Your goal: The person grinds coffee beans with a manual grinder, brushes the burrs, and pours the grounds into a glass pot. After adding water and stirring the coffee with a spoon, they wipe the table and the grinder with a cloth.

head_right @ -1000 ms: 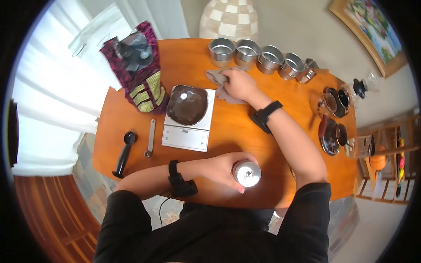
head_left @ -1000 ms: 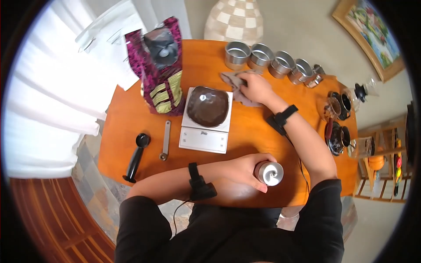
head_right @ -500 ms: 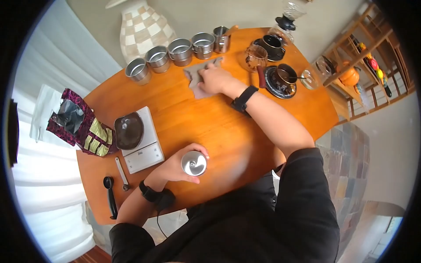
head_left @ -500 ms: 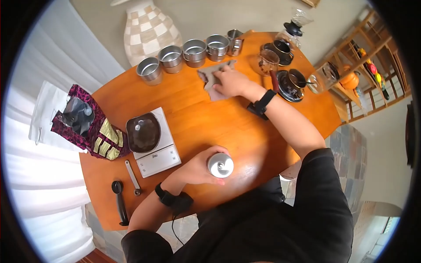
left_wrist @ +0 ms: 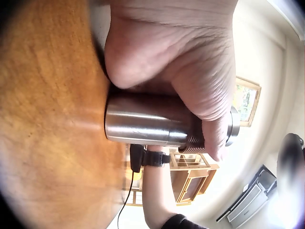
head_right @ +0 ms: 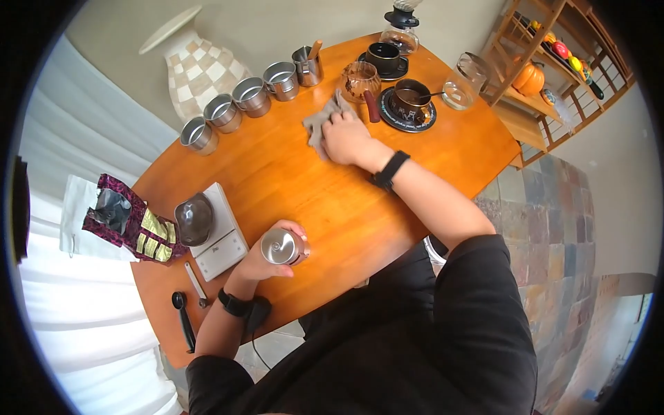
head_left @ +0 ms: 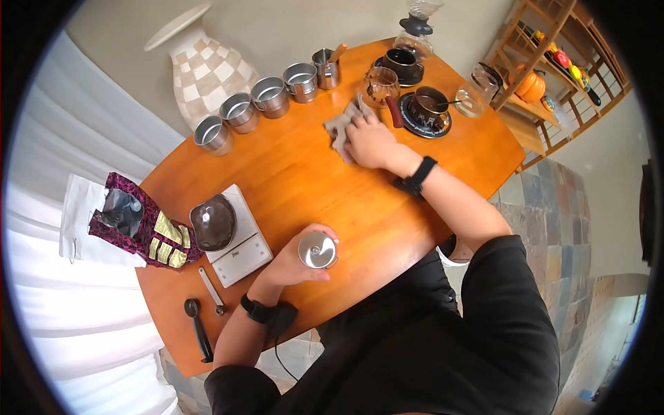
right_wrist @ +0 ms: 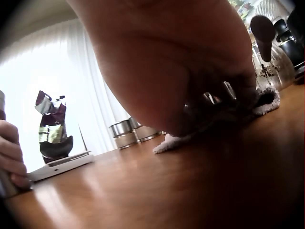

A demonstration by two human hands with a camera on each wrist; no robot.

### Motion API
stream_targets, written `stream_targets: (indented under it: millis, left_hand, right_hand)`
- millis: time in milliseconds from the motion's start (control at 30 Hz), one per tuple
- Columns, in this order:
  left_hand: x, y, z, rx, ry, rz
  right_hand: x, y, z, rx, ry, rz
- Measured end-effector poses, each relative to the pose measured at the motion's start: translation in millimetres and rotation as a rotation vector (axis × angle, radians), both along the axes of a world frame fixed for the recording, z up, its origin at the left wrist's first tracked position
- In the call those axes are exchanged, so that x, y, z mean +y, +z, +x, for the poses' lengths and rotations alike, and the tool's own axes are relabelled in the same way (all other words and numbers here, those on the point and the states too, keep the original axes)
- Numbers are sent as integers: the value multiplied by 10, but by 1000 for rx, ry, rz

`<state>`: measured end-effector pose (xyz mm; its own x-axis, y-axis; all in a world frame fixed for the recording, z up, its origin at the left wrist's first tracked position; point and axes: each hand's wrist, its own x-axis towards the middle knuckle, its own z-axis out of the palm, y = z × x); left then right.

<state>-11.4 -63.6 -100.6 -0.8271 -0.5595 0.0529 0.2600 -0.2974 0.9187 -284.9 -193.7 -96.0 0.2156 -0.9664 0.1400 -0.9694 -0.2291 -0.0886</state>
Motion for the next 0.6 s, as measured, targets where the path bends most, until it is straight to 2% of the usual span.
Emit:
stream_targets:
  millis: [67,167,300,367,467,533,600]
  left_hand:
    - [10,27,-12,-5,14,-9]
    - [-2,63,-18,-7,15,-21]
    - [13,58,12,-20,-7,-23]
    - [5,86,-2,-22,-19,-34]
    - [-15,49,-1,-18,-35,-32]
    - [9,40,4,-18,-39,-23]
    - [31,55,-35,9,62,-33]
  right_hand:
    - [281,30,50,66,224,7]
    - [690,56,235,-49,375,18]
    - [537,87,303,-61,324,55]
    - [208,73,229,10,101,76]
    - [11,153,59,20,37,168]
    - [132,93,30,22,53,172]
    - [435,22,30,81,259,172]
